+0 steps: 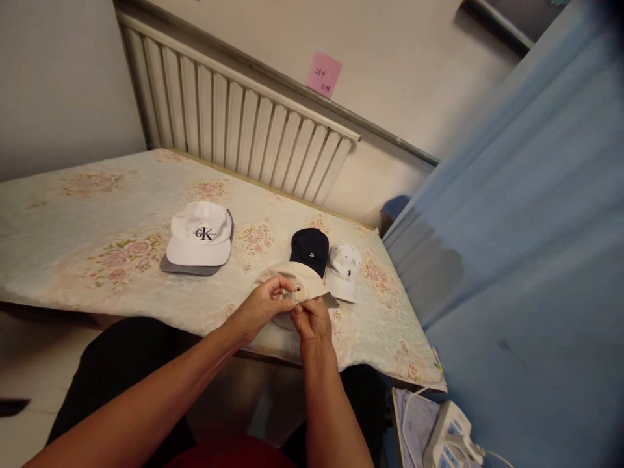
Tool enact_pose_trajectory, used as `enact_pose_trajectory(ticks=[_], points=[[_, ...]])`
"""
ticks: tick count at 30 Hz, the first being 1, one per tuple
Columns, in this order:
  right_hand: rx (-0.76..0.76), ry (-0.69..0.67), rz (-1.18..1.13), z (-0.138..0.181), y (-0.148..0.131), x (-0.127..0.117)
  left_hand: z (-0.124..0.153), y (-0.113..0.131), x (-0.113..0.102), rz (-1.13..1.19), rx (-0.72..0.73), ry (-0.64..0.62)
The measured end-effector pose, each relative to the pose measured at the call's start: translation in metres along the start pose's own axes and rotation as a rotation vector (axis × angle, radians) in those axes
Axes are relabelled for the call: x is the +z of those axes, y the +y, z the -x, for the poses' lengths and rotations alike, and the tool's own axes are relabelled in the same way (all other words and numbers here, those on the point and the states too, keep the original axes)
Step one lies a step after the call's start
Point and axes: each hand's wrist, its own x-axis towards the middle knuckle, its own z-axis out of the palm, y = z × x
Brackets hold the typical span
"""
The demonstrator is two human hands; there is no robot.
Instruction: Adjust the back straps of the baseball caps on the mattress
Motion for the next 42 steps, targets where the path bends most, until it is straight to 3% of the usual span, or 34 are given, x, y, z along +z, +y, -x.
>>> enact_pose_trajectory(ticks=[8,14,20,32,42], points=[[0.007,-0.111,0.04,0.004,-0.001,-0.004,-0.001,-0.003,-0.002,0.016,0.024,-0.004],[0.031,-0.064,0.097,0.004,-0.002,0.0,0.001,-0.002,0.001,0.045,0.029,0.005],[0.0,-0.105,0.014,0.003,-0.002,0.002,0.0,-0.004,0.0,0.048,0.071,-0.012],[-0.001,-0.069,0.061,0.003,0.0,0.007,0.0,-0.001,0.003,-0.078,0.111,0.07],[-0.013,-0.054,0.084,0.004,0.0,0.008,0.003,-0.001,-0.002,-0.092,0.099,-0.014]])
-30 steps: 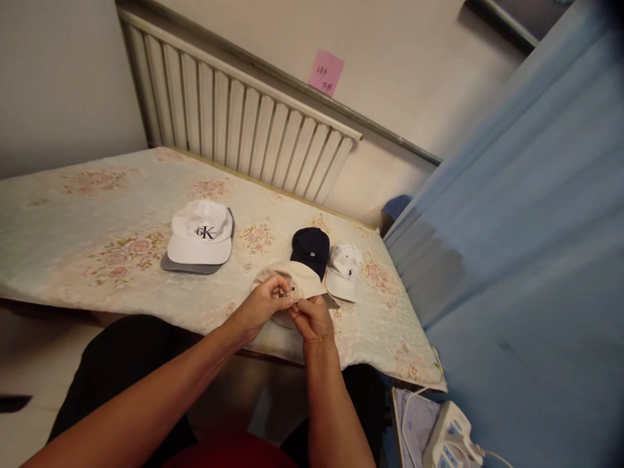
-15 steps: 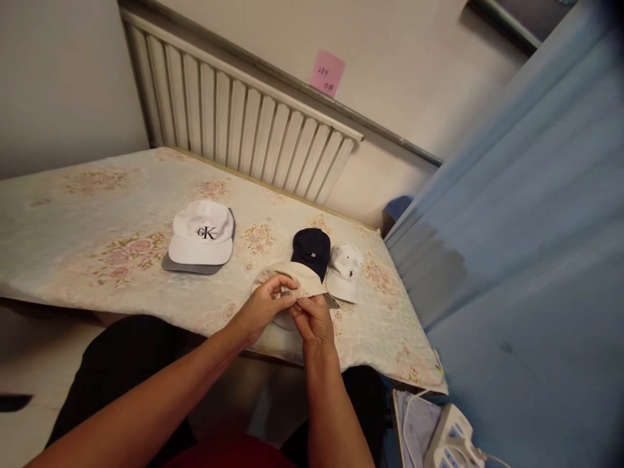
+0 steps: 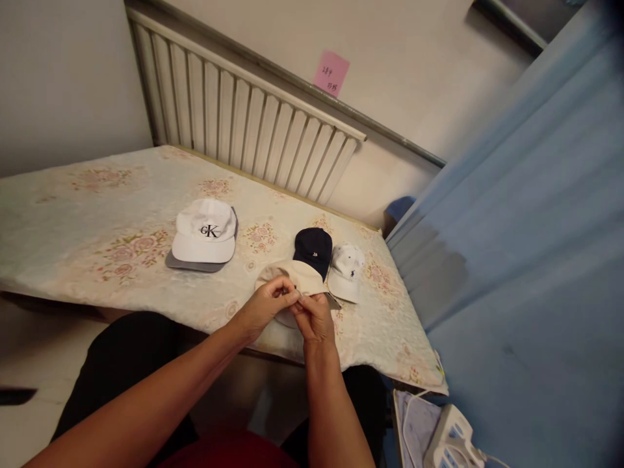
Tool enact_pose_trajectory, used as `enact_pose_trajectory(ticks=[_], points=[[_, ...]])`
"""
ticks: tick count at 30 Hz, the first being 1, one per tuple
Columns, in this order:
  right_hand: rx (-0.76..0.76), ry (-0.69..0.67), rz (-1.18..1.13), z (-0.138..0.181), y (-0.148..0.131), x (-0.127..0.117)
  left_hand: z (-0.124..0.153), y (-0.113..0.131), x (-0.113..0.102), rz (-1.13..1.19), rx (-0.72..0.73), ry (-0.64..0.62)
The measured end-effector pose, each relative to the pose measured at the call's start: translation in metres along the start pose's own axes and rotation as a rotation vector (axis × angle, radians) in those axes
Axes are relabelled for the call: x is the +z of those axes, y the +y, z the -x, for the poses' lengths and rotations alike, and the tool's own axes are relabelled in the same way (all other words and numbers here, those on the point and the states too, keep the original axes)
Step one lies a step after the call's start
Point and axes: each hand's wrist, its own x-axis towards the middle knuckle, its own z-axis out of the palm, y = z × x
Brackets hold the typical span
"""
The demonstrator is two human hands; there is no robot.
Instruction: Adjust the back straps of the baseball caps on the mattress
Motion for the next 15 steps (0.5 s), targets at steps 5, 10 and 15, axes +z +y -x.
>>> enact_pose_trajectory(ticks=[5,10,15], points=[[0.004,0.005,-0.01,0.0009,0.0002,-0.0012,-0.0009,-0.0031,0.0007,0.083,-0.012,0.012],[-0.005,0.007,-0.014,0.0015,0.0003,0.0023,-0.0026,-0.001,0.004,0.087,-0.055,0.077],[-0.003,0.017,-0.039,0.0013,0.0021,0.0017,-0.0049,-0.0021,0.0027,0.097,-0.064,0.066]])
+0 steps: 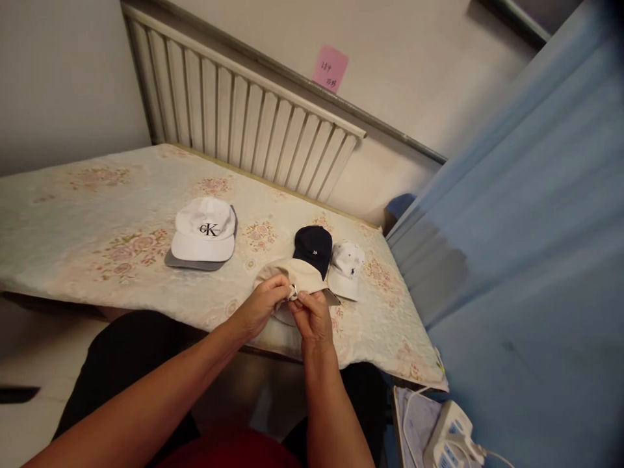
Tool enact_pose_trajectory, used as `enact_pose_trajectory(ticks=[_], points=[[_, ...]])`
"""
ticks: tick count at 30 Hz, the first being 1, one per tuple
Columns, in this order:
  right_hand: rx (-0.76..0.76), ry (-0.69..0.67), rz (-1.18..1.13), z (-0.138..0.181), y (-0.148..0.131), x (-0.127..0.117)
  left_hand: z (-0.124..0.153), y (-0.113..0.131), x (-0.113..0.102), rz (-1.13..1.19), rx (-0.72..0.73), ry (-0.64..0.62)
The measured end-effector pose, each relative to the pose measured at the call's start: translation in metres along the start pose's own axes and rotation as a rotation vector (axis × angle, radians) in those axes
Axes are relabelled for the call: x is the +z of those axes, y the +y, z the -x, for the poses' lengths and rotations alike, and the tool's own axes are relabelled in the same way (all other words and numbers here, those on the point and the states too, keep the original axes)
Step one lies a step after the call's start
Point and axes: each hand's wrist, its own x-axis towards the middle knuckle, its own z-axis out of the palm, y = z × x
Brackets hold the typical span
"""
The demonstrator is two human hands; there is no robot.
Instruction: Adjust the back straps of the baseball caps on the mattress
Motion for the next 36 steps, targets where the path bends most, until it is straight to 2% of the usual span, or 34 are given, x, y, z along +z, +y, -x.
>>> enact_pose_trajectory(ticks=[14,25,36], points=[[0.029,0.004,-0.015,-0.002,0.008,-0.006,-0.002,-0.003,-0.003,-0.128,-0.005,0.089],[0.032,-0.017,-0.006,-0.002,0.015,-0.01,-0.004,-0.005,-0.005,-0.259,-0.004,0.111],[0.065,-0.009,-0.053,-0.002,0.017,-0.008,-0.002,-0.007,-0.01,-0.161,-0.019,0.061]])
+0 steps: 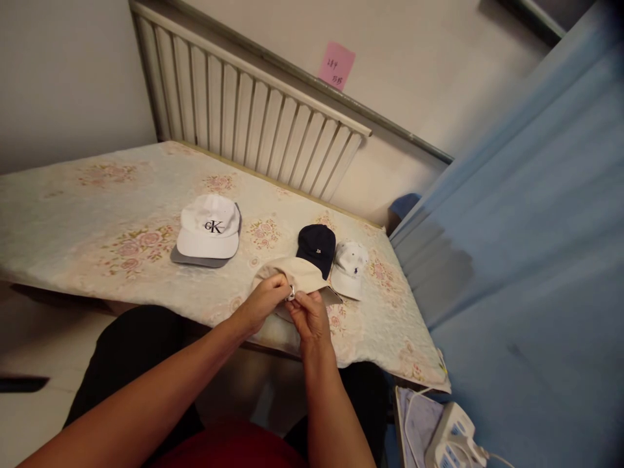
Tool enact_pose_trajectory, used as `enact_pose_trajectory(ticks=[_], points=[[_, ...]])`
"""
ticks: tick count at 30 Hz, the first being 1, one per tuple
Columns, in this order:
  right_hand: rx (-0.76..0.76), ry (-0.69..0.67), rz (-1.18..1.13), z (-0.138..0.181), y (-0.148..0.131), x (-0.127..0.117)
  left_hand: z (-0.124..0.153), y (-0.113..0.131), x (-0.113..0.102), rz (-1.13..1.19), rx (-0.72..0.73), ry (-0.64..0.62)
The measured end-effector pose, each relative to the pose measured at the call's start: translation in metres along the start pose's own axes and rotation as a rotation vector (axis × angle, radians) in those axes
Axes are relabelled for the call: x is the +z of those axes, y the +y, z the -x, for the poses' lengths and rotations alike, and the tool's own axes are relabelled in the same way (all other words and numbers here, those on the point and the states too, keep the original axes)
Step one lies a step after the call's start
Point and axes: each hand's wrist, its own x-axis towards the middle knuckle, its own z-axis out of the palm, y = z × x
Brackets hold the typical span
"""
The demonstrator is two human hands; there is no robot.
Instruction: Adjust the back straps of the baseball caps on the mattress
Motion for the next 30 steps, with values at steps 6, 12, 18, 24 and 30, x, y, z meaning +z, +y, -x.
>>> enact_pose_trajectory(ticks=[6,12,18,24,30], points=[[-0.004,-0.013,-0.006,-0.0011,0.0,-0.0027,-0.0009,-0.0019,0.0004,-0.021,0.01,0.022],[-0.004,-0.002,0.021,-0.002,0.0014,-0.0029,-0.0025,-0.0056,-0.0008,-0.095,0.028,0.069],[0.005,-0.012,0.006,-0.0023,0.0031,-0.0035,-0.0029,-0.0093,0.0,-0.181,0.038,0.093],[-0.002,-0.025,-0.002,-0.0023,0.0017,-0.0064,0.0025,-0.005,-0.0024,-0.138,0.044,0.0],[0.002,0.019,0.053,-0.0006,-0.0001,-0.008,0.0061,-0.003,-0.0075,-0.023,0.032,-0.061]])
